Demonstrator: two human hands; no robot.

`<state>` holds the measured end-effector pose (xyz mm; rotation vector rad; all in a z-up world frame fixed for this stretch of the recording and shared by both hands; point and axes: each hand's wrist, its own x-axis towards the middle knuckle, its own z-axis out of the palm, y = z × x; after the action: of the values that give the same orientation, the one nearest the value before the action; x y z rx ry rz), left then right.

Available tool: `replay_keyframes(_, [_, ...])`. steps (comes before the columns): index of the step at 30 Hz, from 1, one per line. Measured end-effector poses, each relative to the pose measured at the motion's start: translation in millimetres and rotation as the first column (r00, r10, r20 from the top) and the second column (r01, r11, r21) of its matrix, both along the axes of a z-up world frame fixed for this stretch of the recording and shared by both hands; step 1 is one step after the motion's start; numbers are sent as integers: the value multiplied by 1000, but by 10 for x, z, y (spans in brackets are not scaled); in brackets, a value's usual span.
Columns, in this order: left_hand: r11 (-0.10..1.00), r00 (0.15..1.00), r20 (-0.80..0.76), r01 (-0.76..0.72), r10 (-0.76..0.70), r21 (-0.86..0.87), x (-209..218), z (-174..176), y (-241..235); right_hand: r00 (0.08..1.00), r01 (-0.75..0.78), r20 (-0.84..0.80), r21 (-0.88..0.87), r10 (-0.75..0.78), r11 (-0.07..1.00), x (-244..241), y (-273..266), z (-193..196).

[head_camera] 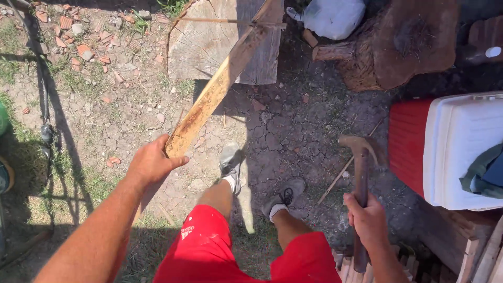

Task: The person uses a crowbar and a hammer to pry apart and break a wooden pallet lying on the ground. After separating a plank, the person moves to a nearby tree stump and uses the hammer to drive nails into the plank.

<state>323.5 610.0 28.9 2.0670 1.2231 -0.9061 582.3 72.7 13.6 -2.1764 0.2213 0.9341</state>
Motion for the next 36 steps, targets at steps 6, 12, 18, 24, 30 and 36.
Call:
replay_keyframes(6, [980,980,-25,197,-198,-11,239,-1272,645,970,190,76,346,-230,919,-86,348,-837])
replay_keyframes(12, [918,898,-204,397,-389,-3,1542,-1645,643,926,378,-162,382,-342,843,-239,858,-1482])
replay_keyframes(18, [770,787,-107,616,-607,163,2542,-2774,857,877,480,-306,516,-371,710,-464,826,-2294])
replay_keyframes(24, [653,691,-246,723,-680,225,3038,-3606,1316,896,443,-262,571,-358,691,-121,906,-2828])
replay_keyframes(30, [649,716,-252,698,-651,304,3098,-3598,1304,930,338,-157,714,-332,613,470,963,-3143])
replay_keyframes(36, [564,711,-180,664,-679,491,2931,-3698,1299,939,250,-25,735,-343,630,847,1002,-3294])
